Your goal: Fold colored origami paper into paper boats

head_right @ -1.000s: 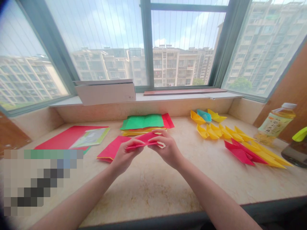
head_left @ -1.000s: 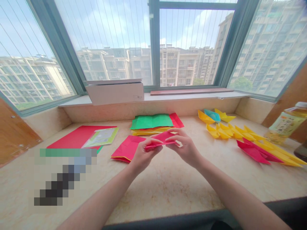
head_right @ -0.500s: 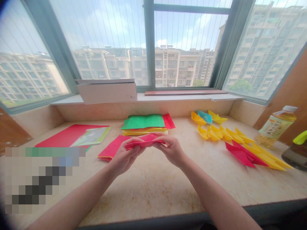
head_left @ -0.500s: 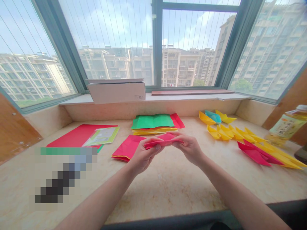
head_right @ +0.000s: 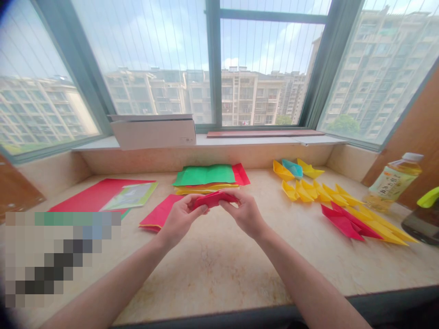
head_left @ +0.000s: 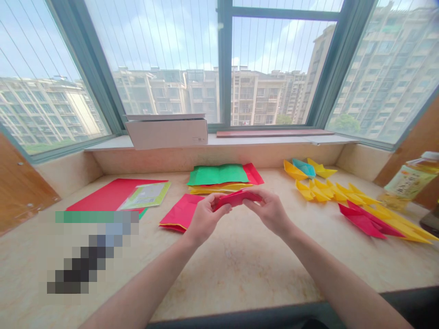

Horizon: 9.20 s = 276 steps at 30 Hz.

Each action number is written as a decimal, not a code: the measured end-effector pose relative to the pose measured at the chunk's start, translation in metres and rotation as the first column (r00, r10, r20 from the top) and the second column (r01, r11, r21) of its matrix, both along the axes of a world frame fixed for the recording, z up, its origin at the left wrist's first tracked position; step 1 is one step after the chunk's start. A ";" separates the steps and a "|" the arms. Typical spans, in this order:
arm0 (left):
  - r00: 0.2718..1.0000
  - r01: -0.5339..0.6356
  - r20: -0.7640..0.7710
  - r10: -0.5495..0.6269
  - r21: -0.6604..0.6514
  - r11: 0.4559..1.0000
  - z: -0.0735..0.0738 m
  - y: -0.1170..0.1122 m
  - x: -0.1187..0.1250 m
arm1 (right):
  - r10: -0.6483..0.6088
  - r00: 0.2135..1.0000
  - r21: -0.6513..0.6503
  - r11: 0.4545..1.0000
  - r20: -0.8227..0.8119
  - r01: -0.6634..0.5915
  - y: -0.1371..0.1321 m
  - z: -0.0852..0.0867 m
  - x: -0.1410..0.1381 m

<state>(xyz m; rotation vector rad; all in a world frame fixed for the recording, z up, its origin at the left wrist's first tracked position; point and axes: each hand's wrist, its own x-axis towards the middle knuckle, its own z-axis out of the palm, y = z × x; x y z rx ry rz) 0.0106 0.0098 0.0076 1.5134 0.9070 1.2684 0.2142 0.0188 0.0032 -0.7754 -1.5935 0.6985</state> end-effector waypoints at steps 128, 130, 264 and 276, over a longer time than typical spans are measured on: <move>0.996 0.057 0.082 -0.028 -0.378 0.924 0.002 0.005 -0.006 | -0.234 0.940 0.299 0.942 0.248 0.156 0.004 -0.012 -0.004; 0.996 0.078 0.077 -0.052 -0.383 0.921 0.001 0.005 -0.005 | -0.213 0.938 0.311 0.942 0.273 0.123 0.005 -0.016 -0.005; 0.555 0.377 -0.743 0.374 0.625 0.684 -0.014 0.025 -0.020 | -0.348 0.396 0.410 0.908 0.850 -0.081 0.013 -0.024 -0.010; 0.659 0.228 -0.618 0.429 0.708 0.669 -0.011 0.034 -0.036 | -0.413 0.166 0.244 0.768 0.896 0.592 -0.012 0.009 0.098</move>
